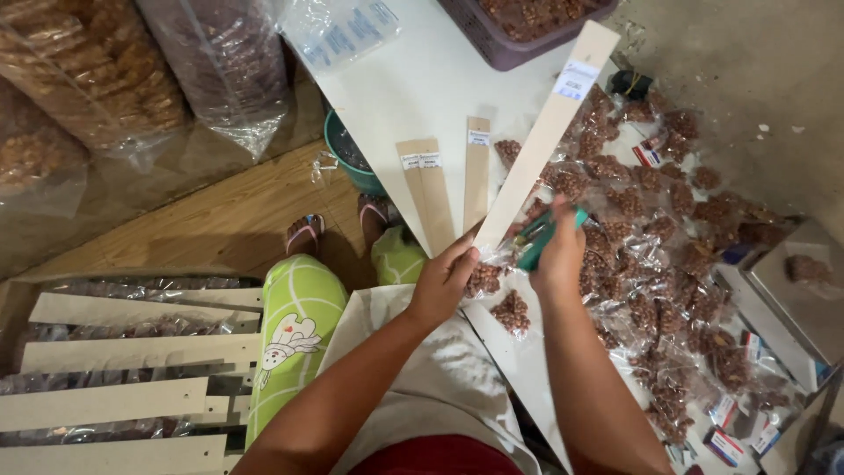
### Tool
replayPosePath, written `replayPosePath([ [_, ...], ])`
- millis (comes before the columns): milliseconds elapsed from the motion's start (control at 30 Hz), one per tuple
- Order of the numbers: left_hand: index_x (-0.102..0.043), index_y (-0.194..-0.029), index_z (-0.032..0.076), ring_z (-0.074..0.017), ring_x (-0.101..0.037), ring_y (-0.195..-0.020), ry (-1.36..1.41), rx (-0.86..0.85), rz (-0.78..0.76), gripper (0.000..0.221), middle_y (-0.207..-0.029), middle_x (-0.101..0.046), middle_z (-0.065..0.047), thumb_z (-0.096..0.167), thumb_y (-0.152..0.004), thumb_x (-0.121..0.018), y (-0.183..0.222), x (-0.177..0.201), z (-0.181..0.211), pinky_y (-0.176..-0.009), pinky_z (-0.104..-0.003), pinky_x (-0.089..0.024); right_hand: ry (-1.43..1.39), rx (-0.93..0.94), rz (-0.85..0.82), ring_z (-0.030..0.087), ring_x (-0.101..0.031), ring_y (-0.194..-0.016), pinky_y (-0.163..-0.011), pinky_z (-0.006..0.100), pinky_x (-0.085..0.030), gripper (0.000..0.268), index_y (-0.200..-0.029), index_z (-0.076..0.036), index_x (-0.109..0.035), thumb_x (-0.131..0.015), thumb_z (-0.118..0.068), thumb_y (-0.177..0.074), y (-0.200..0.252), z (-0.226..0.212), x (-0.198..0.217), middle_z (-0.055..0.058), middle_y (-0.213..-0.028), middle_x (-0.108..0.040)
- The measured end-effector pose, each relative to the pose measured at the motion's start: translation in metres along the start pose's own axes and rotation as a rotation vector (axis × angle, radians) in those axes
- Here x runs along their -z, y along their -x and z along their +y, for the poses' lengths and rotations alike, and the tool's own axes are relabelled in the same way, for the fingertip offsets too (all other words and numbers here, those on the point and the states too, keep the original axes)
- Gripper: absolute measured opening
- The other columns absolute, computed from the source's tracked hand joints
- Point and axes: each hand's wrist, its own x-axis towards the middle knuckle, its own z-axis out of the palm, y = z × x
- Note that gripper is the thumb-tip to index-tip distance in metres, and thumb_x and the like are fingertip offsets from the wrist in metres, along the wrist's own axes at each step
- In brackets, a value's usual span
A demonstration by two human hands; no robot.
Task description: Stapling small plastic bags of nuts onto cardboard display strips for retail display.
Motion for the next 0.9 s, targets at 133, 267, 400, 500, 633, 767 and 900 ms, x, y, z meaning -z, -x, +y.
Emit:
replayPosePath([
  [133, -0.061, -0.139, 0.005, -0.0355, -0.052, -0.135, -0.039, 0.022, -0.049, 0.042, -0.142, -0.060, -0.019, 0.028, -0.104, -0.056, 0.002, 0.001, -0.020, -0.119, -0.047, -0.037, -0.080, -0.110, 0.089, 0.022, -0.064, -0.062, -0.058, 0.036, -0.056, 0.050, -0.088, -0.014, -0.061, -0.071, -0.062, -0.080, 0.004, 0.005, -0.023, 0.007, -0.074, -0.062],
  [267, -0.060, -0.141, 0.011, -0.0392, -0.060, -0.125, -0.157, 0.031, -0.108, 0.044, -0.134, -0.065, -0.020, 0.029, -0.101, -0.056, -0.001, 0.001, -0.019, -0.110, -0.049, -0.046, -0.237, -0.170, 0.190, 0.022, -0.062, -0.067, -0.063, 0.035, -0.052, 0.045, -0.083, -0.018, -0.064, -0.066, -0.063, -0.081, -0.021, 0.049, -0.020, 0.009, -0.078, -0.063],
  [400, -0.060, -0.144, 0.025, -0.0292, -0.078, -0.072, -0.208, 0.109, -0.102, 0.046, -0.084, -0.078, -0.020, 0.024, -0.098, -0.059, 0.005, 0.003, -0.003, -0.074, -0.038, -0.065, -0.309, -0.188, 0.171, 0.025, -0.068, -0.070, -0.070, 0.038, -0.055, 0.038, -0.088, -0.013, -0.074, -0.074, -0.050, -0.079, -0.035, 0.068, -0.021, 0.007, -0.078, -0.072],
  [500, -0.063, -0.142, 0.014, -0.0280, -0.068, -0.117, -0.075, 0.498, 0.053, 0.049, -0.123, -0.073, -0.018, 0.027, -0.094, -0.063, 0.026, 0.000, 0.029, -0.105, -0.047, -0.050, 0.279, -0.152, 0.017, 0.021, -0.068, -0.077, -0.074, 0.037, -0.056, 0.030, -0.098, -0.009, -0.074, -0.078, -0.033, -0.081, -0.016, 0.062, 0.007, 0.010, -0.083, -0.071],
  [633, -0.064, -0.136, 0.005, -0.0316, -0.064, -0.114, 0.065, 0.664, 0.158, 0.049, -0.124, -0.068, -0.020, 0.031, -0.094, -0.065, 0.023, 0.020, -0.095, -0.106, -0.050, -0.045, 1.164, -0.108, -0.057, 0.029, -0.070, -0.112, -0.093, 0.048, -0.057, 0.074, -0.129, -0.024, -0.062, -0.087, -0.061, -0.070, -0.035, 0.053, 0.040, 0.008, -0.116, -0.071],
  [767, -0.067, -0.135, 0.011, -0.0322, -0.063, -0.124, -0.035, 0.632, 0.105, 0.056, -0.128, -0.070, -0.016, 0.040, -0.088, -0.074, 0.012, 0.033, -0.114, -0.106, -0.048, -0.046, 1.447, -0.029, -0.164, 0.041, -0.068, -0.115, -0.094, 0.053, -0.058, 0.067, -0.129, -0.009, -0.066, -0.083, -0.049, -0.077, -0.068, 0.062, 0.088, 0.018, -0.123, -0.063],
  [900, -0.069, -0.128, 0.007, -0.0352, -0.066, -0.116, -0.190, 0.534, 0.033, 0.052, -0.116, -0.071, -0.019, 0.038, -0.086, -0.075, -0.001, 0.037, -0.114, -0.101, -0.049, -0.048, 1.541, 0.130, -0.276, 0.037, -0.071, -0.108, -0.089, 0.051, -0.059, 0.051, -0.124, -0.013, -0.072, -0.078, -0.039, -0.081, -0.098, 0.068, 0.119, 0.013, -0.111, -0.069],
])
